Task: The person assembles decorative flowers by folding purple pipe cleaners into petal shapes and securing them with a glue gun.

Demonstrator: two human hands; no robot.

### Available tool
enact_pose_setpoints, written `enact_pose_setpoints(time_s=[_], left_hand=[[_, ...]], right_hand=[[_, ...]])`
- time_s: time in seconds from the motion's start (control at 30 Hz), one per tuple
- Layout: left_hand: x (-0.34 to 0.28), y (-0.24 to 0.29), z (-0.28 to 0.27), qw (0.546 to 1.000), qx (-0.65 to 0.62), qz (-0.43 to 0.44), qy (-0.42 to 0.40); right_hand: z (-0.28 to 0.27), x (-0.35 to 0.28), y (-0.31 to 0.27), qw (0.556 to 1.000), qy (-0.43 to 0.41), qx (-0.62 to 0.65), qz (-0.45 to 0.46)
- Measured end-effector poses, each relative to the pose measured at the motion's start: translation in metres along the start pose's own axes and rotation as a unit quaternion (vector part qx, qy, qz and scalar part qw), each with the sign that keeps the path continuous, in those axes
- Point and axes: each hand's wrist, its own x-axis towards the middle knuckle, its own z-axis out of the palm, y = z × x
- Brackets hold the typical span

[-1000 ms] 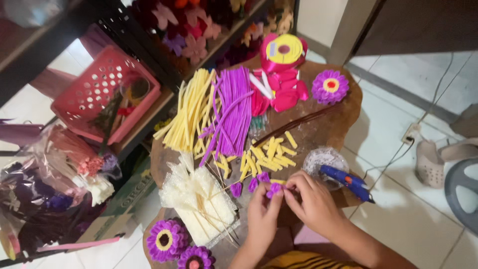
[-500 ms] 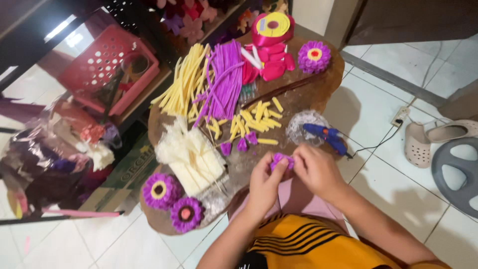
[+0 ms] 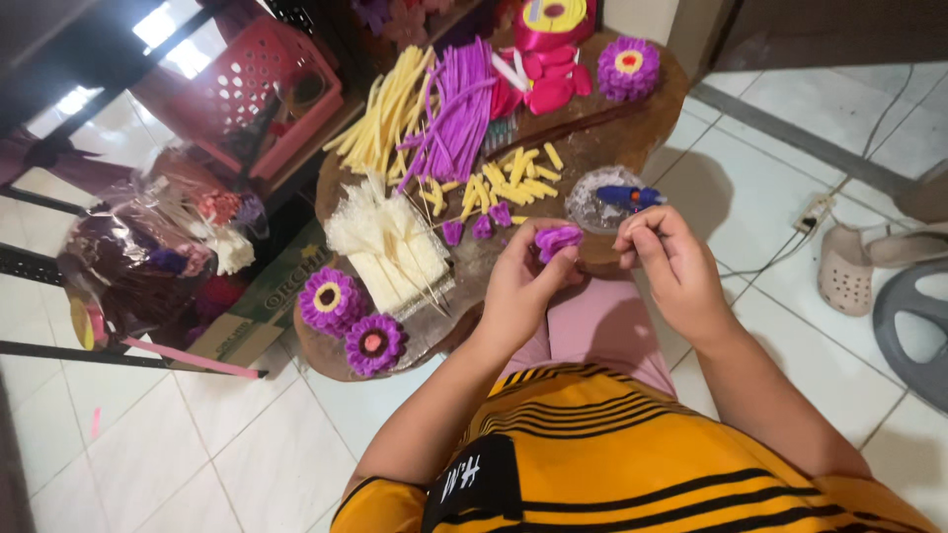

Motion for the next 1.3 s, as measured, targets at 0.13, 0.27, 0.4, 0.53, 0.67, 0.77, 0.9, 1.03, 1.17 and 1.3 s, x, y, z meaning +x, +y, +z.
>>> enact_pose_setpoints(time_s=[0.13,0.27,0.4,0.53,0.67,0.77,0.9,1.03,1.17,1.3], left_hand=[[-0.005,0.017,0.006,1.000,0.001,0.005,-0.001],[-0.015,0.027,0.011,0.999,-0.018,0.025,-0.015],[-0.020,0.029,0.012,0.996,-0.074,0.015,-0.042],[-0.022,0.022,0.012,0.995,-0.076,0.023,-0.065],[-0.023,0.019,0.011,0.995,-0.071,0.013,-0.075],[-0.026,0.017,0.010,0.997,-0.057,-0.007,-0.057],[-0.026,0.018,0.011,0.996,-0.078,-0.025,-0.022],[-0.026,-0.011,0.009,0.998,-0.065,-0.013,-0.012],[-0.030,-0.023,0.012,0.996,-0.074,-0.001,0.056],[-0.028,-0.010,0.008,0.997,-0.007,0.028,0.074]], right_hand=[[-0.001,0.002,-0.014,1.000,-0.018,0.016,-0.001],[-0.003,-0.001,-0.008,0.995,-0.051,0.084,-0.022],[-0.008,-0.004,-0.012,0.992,-0.032,0.112,-0.042],[-0.007,-0.003,-0.021,0.993,-0.024,0.094,-0.064],[0.002,0.001,-0.043,0.997,-0.038,0.014,-0.065],[0.006,0.002,-0.036,0.997,-0.054,-0.028,-0.056],[0.008,0.003,-0.020,0.998,-0.043,-0.004,-0.043],[0.012,0.000,-0.016,0.994,0.010,0.112,0.003],[0.021,-0.006,-0.017,0.991,-0.002,0.132,0.003],[0.026,-0.008,-0.009,0.993,-0.012,0.114,0.010]])
